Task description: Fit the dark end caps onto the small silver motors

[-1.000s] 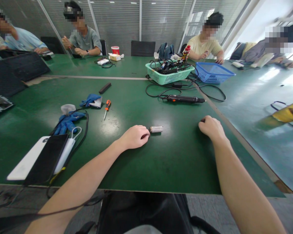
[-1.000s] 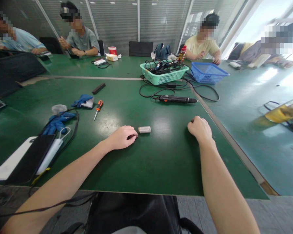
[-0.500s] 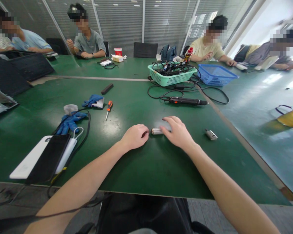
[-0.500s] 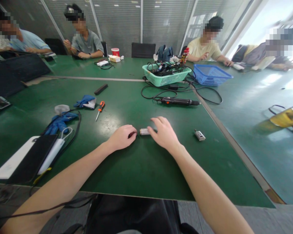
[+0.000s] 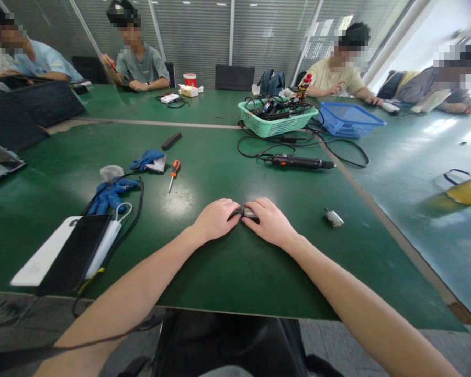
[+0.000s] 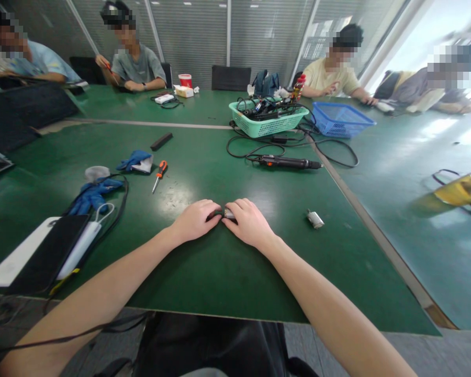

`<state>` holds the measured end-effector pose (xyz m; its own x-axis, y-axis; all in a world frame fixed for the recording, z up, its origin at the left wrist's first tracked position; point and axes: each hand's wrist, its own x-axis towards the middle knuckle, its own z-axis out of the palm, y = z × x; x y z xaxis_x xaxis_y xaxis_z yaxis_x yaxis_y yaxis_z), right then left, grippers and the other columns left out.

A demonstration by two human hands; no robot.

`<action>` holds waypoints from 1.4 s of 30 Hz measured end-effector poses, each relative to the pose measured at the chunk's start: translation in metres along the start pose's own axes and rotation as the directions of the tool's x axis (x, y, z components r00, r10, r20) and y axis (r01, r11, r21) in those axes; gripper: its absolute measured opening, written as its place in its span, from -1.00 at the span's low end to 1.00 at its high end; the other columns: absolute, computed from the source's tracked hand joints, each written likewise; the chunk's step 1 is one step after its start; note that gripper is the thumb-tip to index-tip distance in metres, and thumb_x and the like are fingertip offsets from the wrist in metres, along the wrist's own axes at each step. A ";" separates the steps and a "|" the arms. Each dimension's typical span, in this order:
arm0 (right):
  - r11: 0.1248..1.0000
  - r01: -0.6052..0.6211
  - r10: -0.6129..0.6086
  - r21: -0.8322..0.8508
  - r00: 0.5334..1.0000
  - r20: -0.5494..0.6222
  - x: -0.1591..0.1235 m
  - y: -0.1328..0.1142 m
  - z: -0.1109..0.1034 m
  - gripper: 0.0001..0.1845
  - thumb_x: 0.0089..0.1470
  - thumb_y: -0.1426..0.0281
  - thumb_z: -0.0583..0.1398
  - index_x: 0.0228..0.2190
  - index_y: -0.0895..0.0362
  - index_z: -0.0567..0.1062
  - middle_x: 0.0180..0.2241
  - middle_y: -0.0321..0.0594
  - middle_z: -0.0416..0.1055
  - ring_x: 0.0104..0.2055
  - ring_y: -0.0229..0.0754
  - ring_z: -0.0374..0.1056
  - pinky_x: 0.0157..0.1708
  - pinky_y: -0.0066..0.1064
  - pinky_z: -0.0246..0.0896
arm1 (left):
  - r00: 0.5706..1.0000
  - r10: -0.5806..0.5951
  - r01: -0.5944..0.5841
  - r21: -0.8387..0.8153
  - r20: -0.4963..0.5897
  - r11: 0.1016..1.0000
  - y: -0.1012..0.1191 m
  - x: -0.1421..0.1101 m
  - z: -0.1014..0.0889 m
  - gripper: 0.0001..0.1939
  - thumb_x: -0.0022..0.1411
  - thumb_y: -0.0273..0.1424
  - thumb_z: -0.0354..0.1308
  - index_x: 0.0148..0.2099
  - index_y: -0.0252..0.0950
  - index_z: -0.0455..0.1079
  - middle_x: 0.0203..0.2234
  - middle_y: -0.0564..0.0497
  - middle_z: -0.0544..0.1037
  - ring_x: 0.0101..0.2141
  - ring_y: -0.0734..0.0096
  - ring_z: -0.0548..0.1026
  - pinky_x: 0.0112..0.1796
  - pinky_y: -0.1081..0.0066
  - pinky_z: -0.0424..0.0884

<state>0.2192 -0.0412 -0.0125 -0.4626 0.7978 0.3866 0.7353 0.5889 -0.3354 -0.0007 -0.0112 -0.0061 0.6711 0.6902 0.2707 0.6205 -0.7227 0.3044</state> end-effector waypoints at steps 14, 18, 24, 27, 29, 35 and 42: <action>0.999 0.046 -0.046 0.000 0.998 0.035 -0.001 -0.002 -0.004 -0.70 0.28 0.28 0.21 0.01 0.09 0.46 -0.11 -0.04 0.49 -0.03 0.08 0.38 0.03 -0.04 0.31 | 0.999 0.045 -0.044 -0.003 0.030 0.999 -0.003 0.001 0.002 -0.82 0.44 -0.32 0.06 -0.15 -0.28 0.44 -0.31 -0.02 0.50 -0.24 0.29 0.47 -0.19 0.31 0.39; 0.998 0.052 -0.052 0.024 0.998 0.036 -0.002 -0.002 -0.004 -0.73 0.28 0.29 0.21 -0.01 0.07 0.47 -0.11 -0.06 0.50 -0.04 0.07 0.38 0.01 -0.05 0.32 | 0.998 0.050 -0.049 -0.021 0.036 0.999 -0.003 0.001 0.002 -0.82 0.44 -0.32 0.05 -0.14 -0.27 0.45 -0.29 -0.03 0.51 -0.21 0.27 0.48 -0.16 0.29 0.40; 0.998 0.064 -0.065 0.022 0.997 0.031 -0.002 -0.003 -0.005 -0.76 0.28 0.31 0.18 -0.03 0.06 0.46 -0.11 -0.07 0.48 -0.03 0.06 0.38 0.01 -0.07 0.32 | 0.998 0.056 -0.055 -0.015 0.032 0.998 -0.003 0.001 0.003 -0.81 0.43 -0.32 0.05 -0.18 -0.27 0.44 -0.31 -0.03 0.50 -0.24 0.28 0.47 -0.18 0.30 0.39; 0.997 0.075 -0.076 0.017 0.997 0.031 -0.002 -0.005 -0.005 -0.79 0.27 0.34 0.18 -0.06 0.05 0.47 -0.10 -0.07 0.48 -0.03 0.06 0.37 0.00 -0.08 0.32 | 0.998 0.058 -0.058 -0.007 0.033 0.998 -0.003 0.001 0.003 -0.83 0.41 -0.32 0.08 -0.20 -0.27 0.44 -0.32 -0.02 0.49 -0.25 0.29 0.47 -0.20 0.32 0.38; 0.997 0.073 -0.073 0.009 0.997 0.032 -0.002 -0.007 -0.005 -0.81 0.24 0.37 0.18 -0.09 0.06 0.46 -0.12 -0.08 0.48 -0.04 0.05 0.37 -0.01 -0.10 0.32 | 0.998 0.059 -0.058 -0.009 0.036 0.998 -0.002 0.000 0.002 -0.85 0.39 -0.33 0.10 -0.20 -0.27 0.44 -0.33 -0.02 0.49 -0.26 0.29 0.46 -0.21 0.33 0.38; 0.997 0.072 -0.072 -0.006 0.996 0.048 -0.003 -0.011 -0.005 -0.81 0.20 0.42 0.17 -0.12 0.06 0.44 -0.14 -0.09 0.49 -0.08 0.04 0.38 -0.05 -0.12 0.33 | 0.997 0.070 -0.068 -0.042 0.036 0.997 0.001 -0.001 -0.001 -0.88 0.36 -0.35 0.12 -0.21 -0.27 0.44 -0.35 0.00 0.47 -0.29 0.32 0.44 -0.25 0.34 0.36; 0.997 0.080 -0.079 -0.016 0.996 0.046 -0.004 -0.010 -0.008 -0.83 0.22 0.39 0.18 -0.12 0.07 0.44 -0.14 -0.09 0.50 -0.08 0.03 0.39 -0.04 -0.13 0.32 | 0.995 0.089 -0.084 -0.087 0.052 0.993 0.000 -0.001 -0.003 -0.88 0.37 -0.37 0.11 -0.20 -0.27 0.44 -0.36 0.01 0.46 -0.30 0.33 0.43 -0.28 0.36 0.34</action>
<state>0.2174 -0.0514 -0.0039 -0.5420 0.7536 0.3718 0.7035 0.6489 -0.2897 -0.0020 -0.0119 -0.0038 0.7437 0.6203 0.2492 0.5239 -0.7724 0.3591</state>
